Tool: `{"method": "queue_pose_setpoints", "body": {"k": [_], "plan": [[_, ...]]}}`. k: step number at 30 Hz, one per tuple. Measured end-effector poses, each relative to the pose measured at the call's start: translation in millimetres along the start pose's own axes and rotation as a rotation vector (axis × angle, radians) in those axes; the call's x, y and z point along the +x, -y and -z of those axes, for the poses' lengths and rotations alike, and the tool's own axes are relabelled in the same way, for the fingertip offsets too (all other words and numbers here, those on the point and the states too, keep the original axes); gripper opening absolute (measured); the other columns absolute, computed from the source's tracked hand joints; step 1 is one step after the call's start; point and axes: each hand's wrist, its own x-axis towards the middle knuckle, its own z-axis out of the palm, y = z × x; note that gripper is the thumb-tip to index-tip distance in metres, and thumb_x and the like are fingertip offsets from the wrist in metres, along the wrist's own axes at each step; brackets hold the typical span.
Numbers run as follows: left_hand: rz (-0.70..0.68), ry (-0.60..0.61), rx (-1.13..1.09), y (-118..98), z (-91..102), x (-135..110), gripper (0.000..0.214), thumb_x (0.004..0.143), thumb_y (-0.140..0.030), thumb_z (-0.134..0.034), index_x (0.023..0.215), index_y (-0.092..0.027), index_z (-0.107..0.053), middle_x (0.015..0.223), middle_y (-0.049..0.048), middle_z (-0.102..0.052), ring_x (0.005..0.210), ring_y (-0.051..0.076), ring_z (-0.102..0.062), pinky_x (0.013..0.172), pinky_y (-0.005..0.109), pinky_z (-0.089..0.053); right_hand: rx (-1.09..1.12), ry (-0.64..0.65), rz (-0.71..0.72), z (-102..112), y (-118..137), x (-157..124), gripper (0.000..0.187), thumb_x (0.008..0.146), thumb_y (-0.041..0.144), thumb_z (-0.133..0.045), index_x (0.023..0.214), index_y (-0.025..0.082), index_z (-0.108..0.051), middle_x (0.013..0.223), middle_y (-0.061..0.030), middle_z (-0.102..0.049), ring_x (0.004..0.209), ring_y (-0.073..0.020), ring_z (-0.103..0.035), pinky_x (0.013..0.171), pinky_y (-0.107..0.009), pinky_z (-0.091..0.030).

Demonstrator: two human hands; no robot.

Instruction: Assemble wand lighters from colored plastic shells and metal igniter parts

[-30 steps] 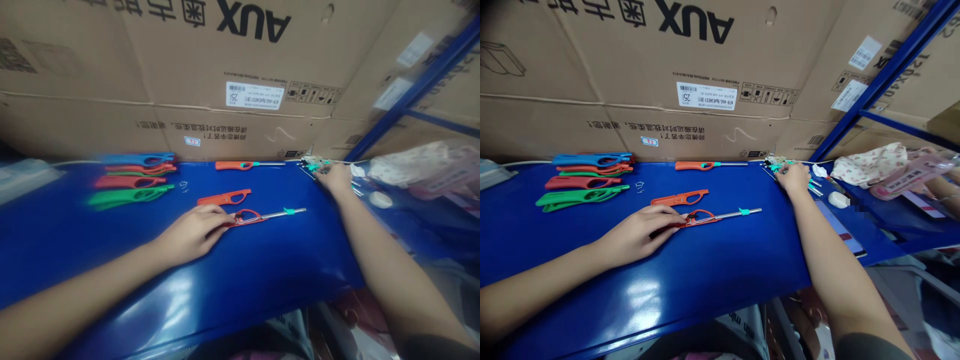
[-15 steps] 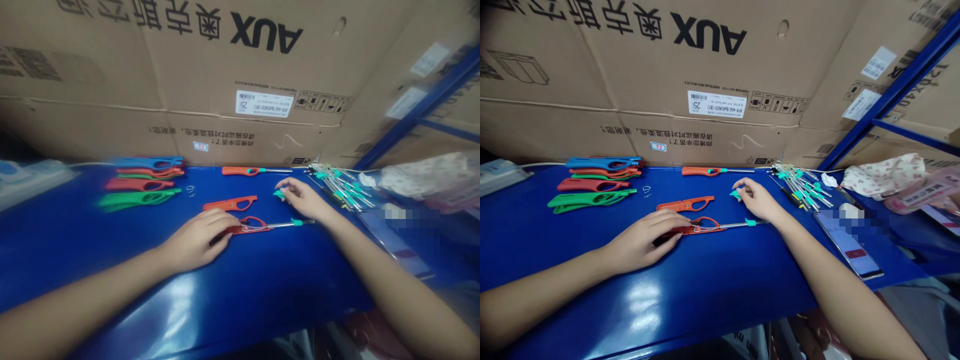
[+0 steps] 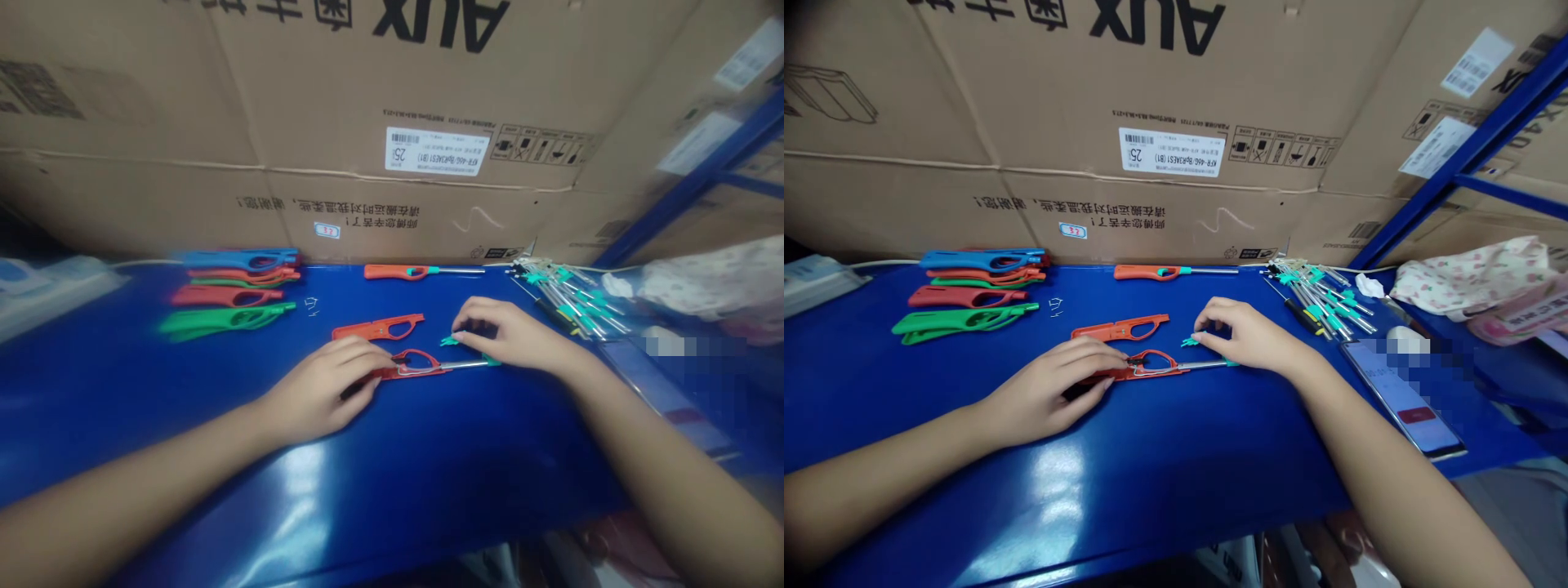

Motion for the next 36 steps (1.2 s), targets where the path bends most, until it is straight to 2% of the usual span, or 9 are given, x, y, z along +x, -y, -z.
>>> {"method": "queue_pose_setpoints", "body": {"k": [5, 11, 15, 20, 24, 28, 31, 36], "plan": [[-0.012, -0.011, -0.012, -0.8, 0.3, -0.2, 0.032, 0.095, -0.013, -0.052, 0.124, -0.023, -0.063, 0.121, 0.0080, -0.068, 0.114, 0.021, -0.063, 0.102, 0.038, -0.052, -0.024, 0.063, 0.019, -2.3, 2.1, 0.7, 0.017, 0.092, 0.033, -0.063, 0.088, 0.018, -0.067, 0.092, -0.0063, -0.064, 0.082, -0.0170, -0.060, 0.076, -0.031, -0.048], [-0.051, 0.034, -0.018, 0.0, 0.2, -0.6, 0.040, 0.095, -0.012, -0.052, 0.133, -0.024, -0.060, 0.127, 0.0078, -0.067, 0.119, 0.021, -0.060, 0.105, 0.039, -0.049, -0.055, 0.044, 0.023, -8.1, 0.8, 1.9, 0.012, 0.093, 0.028, -0.062, 0.089, 0.017, -0.065, 0.091, -0.0052, -0.062, 0.080, -0.0159, -0.058, 0.073, -0.029, -0.046], [-0.136, 0.067, 0.011, -0.2, 2.9, -1.5, 0.043, 0.094, -0.010, -0.051, 0.132, -0.025, -0.061, 0.131, 0.0071, -0.066, 0.120, 0.023, -0.059, 0.103, 0.041, -0.050, -0.097, 0.043, 0.028, -9.4, 3.7, 2.1, 0.010, 0.095, 0.024, -0.059, 0.088, 0.018, -0.063, 0.089, -0.0047, -0.064, 0.078, -0.0157, -0.057, 0.072, -0.029, -0.045], [-0.235, 0.064, 0.039, -3.0, 6.0, -0.4, 0.044, 0.091, -0.008, -0.051, 0.130, -0.023, -0.063, 0.129, 0.0070, -0.068, 0.119, 0.025, -0.059, 0.103, 0.043, -0.051, -0.141, 0.006, 0.028, -10.7, 14.3, 0.3, 0.014, 0.097, 0.029, -0.058, 0.090, 0.018, -0.062, 0.087, -0.0038, -0.065, 0.075, -0.0155, -0.058, 0.072, -0.029, -0.043], [-0.182, 0.038, 0.060, -3.7, 3.8, 0.4, 0.045, 0.093, -0.009, -0.052, 0.134, -0.023, -0.060, 0.127, 0.0043, -0.070, 0.117, 0.022, -0.060, 0.102, 0.039, -0.050, -0.180, 0.015, 0.102, -15.4, 23.4, -1.0, 0.016, 0.098, 0.030, -0.058, 0.088, 0.019, -0.062, 0.085, -0.0026, -0.067, 0.078, -0.0161, -0.058, 0.078, -0.031, -0.042], [-0.027, -0.071, 0.121, -1.6, 0.1, 0.3, 0.037, 0.094, -0.014, -0.056, 0.129, -0.022, -0.062, 0.124, 0.0052, -0.071, 0.113, 0.021, -0.062, 0.100, 0.039, -0.049, -0.196, 0.051, 0.154, -21.8, 28.3, -1.1, 0.013, 0.099, 0.029, -0.056, 0.092, 0.019, -0.061, 0.089, -0.0017, -0.066, 0.078, -0.0153, -0.057, 0.076, -0.030, -0.041], [0.071, -0.098, 0.135, 0.0, -1.3, 0.0, 0.031, 0.094, -0.018, -0.057, 0.124, -0.021, -0.065, 0.121, 0.0061, -0.071, 0.112, 0.022, -0.062, 0.098, 0.040, -0.048, -0.193, 0.077, 0.172, -24.2, 29.1, -1.0, 0.012, 0.100, 0.027, -0.054, 0.094, 0.019, -0.060, 0.091, -0.0019, -0.065, 0.080, -0.0154, -0.057, 0.075, -0.029, -0.041], [0.083, -0.074, 0.142, -1.5, -1.1, 0.0, 0.025, 0.094, -0.026, -0.060, 0.118, -0.024, -0.069, 0.121, 0.0059, -0.071, 0.112, 0.023, -0.062, 0.097, 0.040, -0.047, -0.114, 0.079, 0.198, -25.4, 29.3, -1.2, 0.009, 0.099, 0.024, -0.054, 0.095, 0.019, -0.061, 0.092, -0.0023, -0.064, 0.081, -0.0145, -0.057, 0.073, -0.027, -0.042]]}}
